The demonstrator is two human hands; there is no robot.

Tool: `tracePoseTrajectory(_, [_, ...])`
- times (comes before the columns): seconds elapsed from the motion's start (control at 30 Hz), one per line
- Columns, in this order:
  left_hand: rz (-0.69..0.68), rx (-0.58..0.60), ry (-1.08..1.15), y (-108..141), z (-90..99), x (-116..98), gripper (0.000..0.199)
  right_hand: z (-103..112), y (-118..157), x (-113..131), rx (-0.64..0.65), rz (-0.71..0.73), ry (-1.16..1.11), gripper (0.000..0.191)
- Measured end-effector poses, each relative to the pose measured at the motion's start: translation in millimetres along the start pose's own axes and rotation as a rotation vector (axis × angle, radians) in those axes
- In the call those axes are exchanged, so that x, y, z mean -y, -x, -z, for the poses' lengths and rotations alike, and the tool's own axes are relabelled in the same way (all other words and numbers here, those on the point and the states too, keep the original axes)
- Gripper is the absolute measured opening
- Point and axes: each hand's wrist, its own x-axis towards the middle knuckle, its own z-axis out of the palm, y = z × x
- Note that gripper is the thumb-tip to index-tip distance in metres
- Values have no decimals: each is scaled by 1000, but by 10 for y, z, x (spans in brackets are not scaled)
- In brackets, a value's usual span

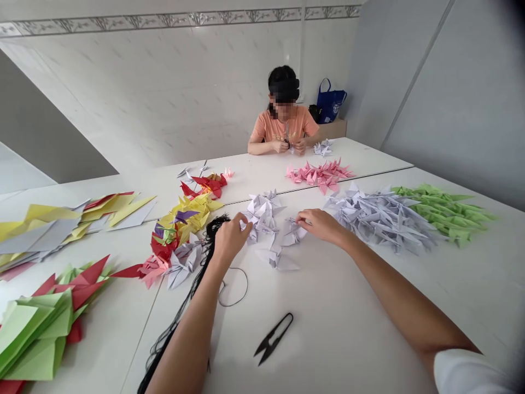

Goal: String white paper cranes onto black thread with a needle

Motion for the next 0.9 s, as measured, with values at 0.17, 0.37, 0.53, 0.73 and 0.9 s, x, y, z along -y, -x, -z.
tracePoseTrajectory(0.17, [53,61,-1,-67,-222,127,36,-152,-138,391,-76,59,-1,31])
tracePoseTrajectory(0.37, [35,72,59,-77,-327,142,37,-420,-350,644,-33,43,42,23])
tracePoseTrajectory(0.53, [29,75,104,-64,-317,145,36,-320,-343,400,-97,-47,27,25])
tracePoseTrajectory(0.73, [37,85,173,-59,-395,109,33,-45,-277,141,-222,-77,-90,26])
tracePoseTrajectory(0.9, [31,144,256,-75,-457,144,34,46,-263,100,-249,-25,-247,23])
